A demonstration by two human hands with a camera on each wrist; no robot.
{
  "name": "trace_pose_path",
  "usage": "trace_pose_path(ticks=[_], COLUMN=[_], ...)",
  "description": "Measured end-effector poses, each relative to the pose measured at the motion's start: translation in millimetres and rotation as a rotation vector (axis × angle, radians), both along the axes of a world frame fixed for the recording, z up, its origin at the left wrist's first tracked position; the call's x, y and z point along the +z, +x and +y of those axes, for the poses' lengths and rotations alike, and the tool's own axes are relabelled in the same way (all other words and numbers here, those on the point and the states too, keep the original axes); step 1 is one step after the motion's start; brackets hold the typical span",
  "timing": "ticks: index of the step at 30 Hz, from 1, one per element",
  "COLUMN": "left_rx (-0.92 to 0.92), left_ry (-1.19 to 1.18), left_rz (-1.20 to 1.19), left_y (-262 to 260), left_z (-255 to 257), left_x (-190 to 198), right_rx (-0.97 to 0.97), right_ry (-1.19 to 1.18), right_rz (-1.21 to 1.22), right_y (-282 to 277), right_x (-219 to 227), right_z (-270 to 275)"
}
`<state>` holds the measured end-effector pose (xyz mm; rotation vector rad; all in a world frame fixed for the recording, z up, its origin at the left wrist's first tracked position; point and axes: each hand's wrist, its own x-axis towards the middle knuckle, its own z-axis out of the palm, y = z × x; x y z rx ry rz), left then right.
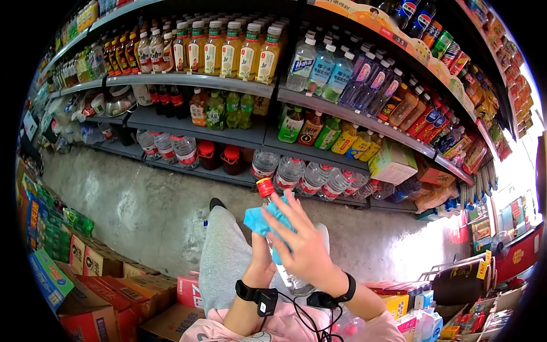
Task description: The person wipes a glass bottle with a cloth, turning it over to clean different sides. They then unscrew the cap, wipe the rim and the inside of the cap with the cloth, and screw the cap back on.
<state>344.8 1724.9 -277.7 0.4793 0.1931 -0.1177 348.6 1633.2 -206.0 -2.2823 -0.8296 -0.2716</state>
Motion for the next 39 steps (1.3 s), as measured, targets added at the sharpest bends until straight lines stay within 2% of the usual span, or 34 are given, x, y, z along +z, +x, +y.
trace_pose_path(ticks=[3, 6, 11, 18, 20, 27, 29, 31, 33, 35, 39], left_rx=[-0.032, -0.167, -0.047, -0.034, -0.036, -0.023, -0.019, -0.023, -0.017, -0.011, -0.067], left_ry=[-0.076, -0.227, -0.168, -0.192, -0.207, -0.233, -0.248, -0.341, -0.333, -0.325, -0.259], left_rz=[-0.093, 0.078, -0.01, -0.025, -0.029, -0.039, -0.037, -0.036, 0.002, 0.04, 0.048], left_y=[1, 11, 13, 11, 11, 10, 10, 10, 10, 9, 6], left_z=[1, 13, 18, 20, 21, 23, 23, 23, 22, 18, 7], left_x=[12, 4, 8, 12, 13, 15, 15, 14, 17, 19, 20], right_rx=[0.031, 0.08, 0.171, 0.225, 0.307, 0.448, 0.492, 0.445, 0.401, 0.262, 0.166], right_ry=[-0.065, -0.111, -0.154, -0.26, -0.271, -0.213, -0.159, -0.135, -0.11, -0.042, 0.017], right_rz=[-0.05, -0.061, -0.03, -0.036, -0.032, -0.067, -0.007, 0.007, 0.024, 0.047, 0.11], right_y=[-16, -34, -63, -81, -83, -82, -78, -80, -79, -72, -59], right_x=[2, -4, -10, -1, 0, -5, -2, -2, -5, -11, -4], right_z=[-2, -9, -26, -45, -53, -81, -88, -95, -94, -92, -76])
